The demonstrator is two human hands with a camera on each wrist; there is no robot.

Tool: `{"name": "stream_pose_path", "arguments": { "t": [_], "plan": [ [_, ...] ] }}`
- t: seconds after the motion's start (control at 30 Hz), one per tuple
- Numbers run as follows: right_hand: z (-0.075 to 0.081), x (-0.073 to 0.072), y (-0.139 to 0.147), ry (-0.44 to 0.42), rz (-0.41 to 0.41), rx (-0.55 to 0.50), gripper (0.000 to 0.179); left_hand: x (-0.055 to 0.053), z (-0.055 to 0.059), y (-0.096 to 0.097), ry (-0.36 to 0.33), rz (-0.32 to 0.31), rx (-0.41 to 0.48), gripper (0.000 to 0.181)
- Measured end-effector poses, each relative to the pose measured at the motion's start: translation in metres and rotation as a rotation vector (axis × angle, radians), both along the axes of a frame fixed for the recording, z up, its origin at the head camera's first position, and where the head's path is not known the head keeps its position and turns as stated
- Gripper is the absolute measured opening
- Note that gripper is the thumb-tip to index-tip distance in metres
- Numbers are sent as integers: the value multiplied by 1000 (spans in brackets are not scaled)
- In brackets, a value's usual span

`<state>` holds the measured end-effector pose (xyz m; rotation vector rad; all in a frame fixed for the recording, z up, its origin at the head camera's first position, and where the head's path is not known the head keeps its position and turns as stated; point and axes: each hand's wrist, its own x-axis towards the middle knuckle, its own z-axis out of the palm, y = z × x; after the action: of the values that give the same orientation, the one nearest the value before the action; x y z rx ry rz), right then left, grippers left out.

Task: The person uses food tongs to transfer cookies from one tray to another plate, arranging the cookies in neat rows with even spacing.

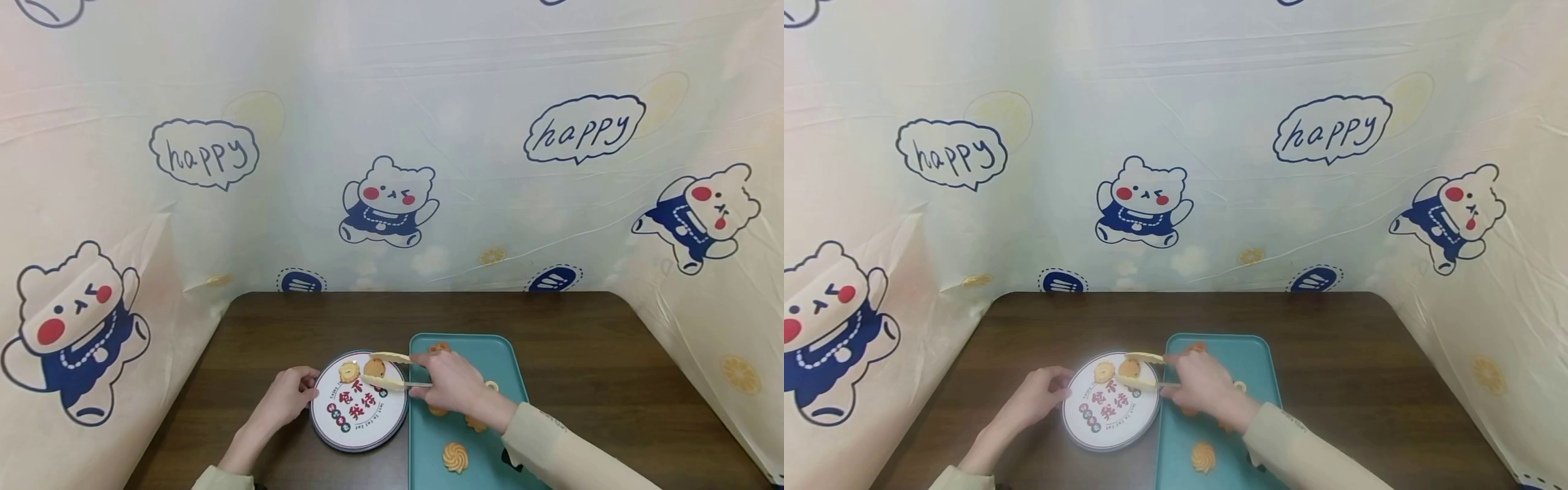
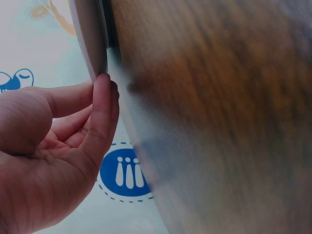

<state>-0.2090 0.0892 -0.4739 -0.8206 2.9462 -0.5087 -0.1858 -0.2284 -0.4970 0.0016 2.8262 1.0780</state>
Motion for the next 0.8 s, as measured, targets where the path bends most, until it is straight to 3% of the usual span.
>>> {"name": "stream_pose_path", "arguments": {
  "t": [0.8],
  "plan": [
    [4, 0, -2, -14, -9, 14, 59, 0, 0, 0, -7, -1, -8, 27]
  ]
}}
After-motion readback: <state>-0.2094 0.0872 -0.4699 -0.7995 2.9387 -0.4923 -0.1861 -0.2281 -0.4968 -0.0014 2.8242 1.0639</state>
